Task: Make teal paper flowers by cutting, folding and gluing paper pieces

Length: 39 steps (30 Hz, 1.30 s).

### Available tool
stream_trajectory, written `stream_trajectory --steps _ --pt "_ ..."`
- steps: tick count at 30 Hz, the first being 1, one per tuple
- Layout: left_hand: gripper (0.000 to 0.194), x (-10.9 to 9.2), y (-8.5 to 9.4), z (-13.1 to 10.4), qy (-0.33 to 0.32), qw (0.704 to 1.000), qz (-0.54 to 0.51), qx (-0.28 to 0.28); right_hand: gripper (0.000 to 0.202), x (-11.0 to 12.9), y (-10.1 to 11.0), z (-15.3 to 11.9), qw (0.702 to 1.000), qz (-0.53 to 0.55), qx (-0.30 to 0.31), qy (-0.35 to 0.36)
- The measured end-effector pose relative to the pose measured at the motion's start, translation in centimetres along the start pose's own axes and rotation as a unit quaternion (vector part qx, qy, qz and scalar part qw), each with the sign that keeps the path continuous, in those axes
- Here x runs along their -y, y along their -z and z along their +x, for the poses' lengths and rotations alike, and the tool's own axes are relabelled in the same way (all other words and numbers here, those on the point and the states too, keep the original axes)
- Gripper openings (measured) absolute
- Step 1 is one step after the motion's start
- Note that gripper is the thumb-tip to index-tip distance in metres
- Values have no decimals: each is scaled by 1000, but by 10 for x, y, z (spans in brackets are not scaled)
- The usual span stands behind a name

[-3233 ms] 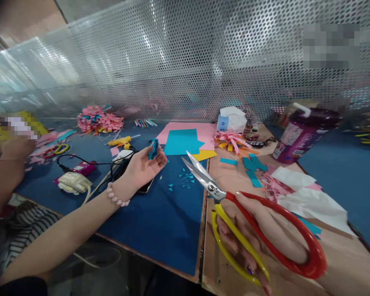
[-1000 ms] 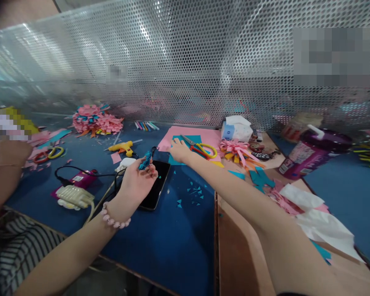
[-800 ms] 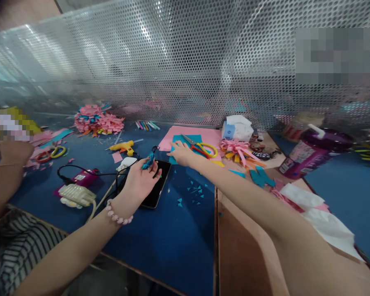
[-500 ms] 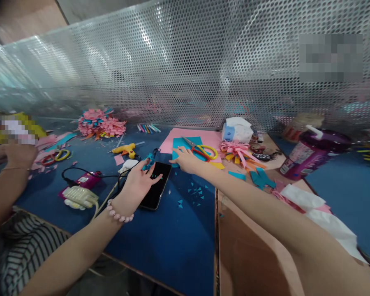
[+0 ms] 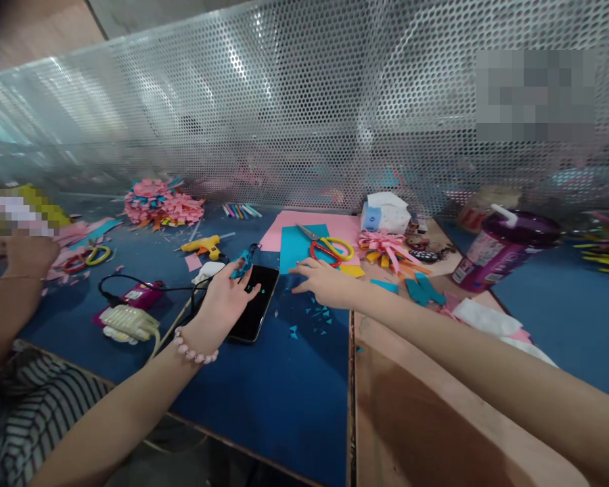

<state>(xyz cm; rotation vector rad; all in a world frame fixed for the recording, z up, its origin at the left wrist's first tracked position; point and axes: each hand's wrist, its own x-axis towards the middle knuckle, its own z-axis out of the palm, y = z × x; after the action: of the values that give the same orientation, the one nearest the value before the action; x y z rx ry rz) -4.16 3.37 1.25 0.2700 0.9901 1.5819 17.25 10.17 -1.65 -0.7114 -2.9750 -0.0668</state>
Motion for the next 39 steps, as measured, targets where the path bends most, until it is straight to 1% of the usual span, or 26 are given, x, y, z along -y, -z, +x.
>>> stream_trajectory --steps 1,3,5,7,9,11,13,15,17,19,21,26,28,31,33,35,37,39 --pt "15 1 0 0 -2 1000 4 1 60 0 0 -1 1000 26 -16 -4" --pt "14 1 1 1 -4 1000 12 -1 59 2 1 1 995 74 -51 -36" --pt "14 2 1 2 -4 1000 15 1 62 7 1 9 990 100 -63 -74" --pt "13 2 1 2 -4 1000 16 7 64 15 -1 17 990 96 -39 -91" --pt "13 1 1 1 -5 1000 13 3 64 25 -4 21 993 85 1 -83" --pt "12 1 0 0 -5 1000 11 -2 65 37 -7 18 994 85 26 -64" --pt "11 1 0 0 -3 1000 14 -2 64 48 -7 12 994 92 35 -57" --pt "11 2 0 -1 -2 1000 19 4 58 53 -4 7 992 95 29 -77" --pt "10 2 0 -1 0 1000 21 8 53 52 1 9 990 88 11 -113" --pt "10 2 0 -2 2 1000 21 10 52 46 4 15 987 66 -1 -146" --pt "11 2 -1 -2 6 1000 22 6 51 38 4 23 987 41 1 -157" --pt "8 2 -1 -2 11 999 26 15 46 19 -9 35 992 13 6 -124" --pt "9 2 -1 -3 9 1000 28 12 51 14 -13 38 993 11 -1 -121" --pt "8 1 -2 -4 11 1000 26 10 59 12 -12 40 992 15 -15 -123" --pt "8 1 -4 -5 12 999 26 13 60 17 -8 36 993 32 -20 -113" --pt "9 0 -5 -7 14 999 29 21 62 27 -6 26 993 62 -14 -96" --pt "10 0 -5 -8 12 999 34 25 65 39 -5 11 994 74 13 -77" --pt "11 0 -5 -9 15 999 35 25 65 52 -3 -9 995 55 47 -65"
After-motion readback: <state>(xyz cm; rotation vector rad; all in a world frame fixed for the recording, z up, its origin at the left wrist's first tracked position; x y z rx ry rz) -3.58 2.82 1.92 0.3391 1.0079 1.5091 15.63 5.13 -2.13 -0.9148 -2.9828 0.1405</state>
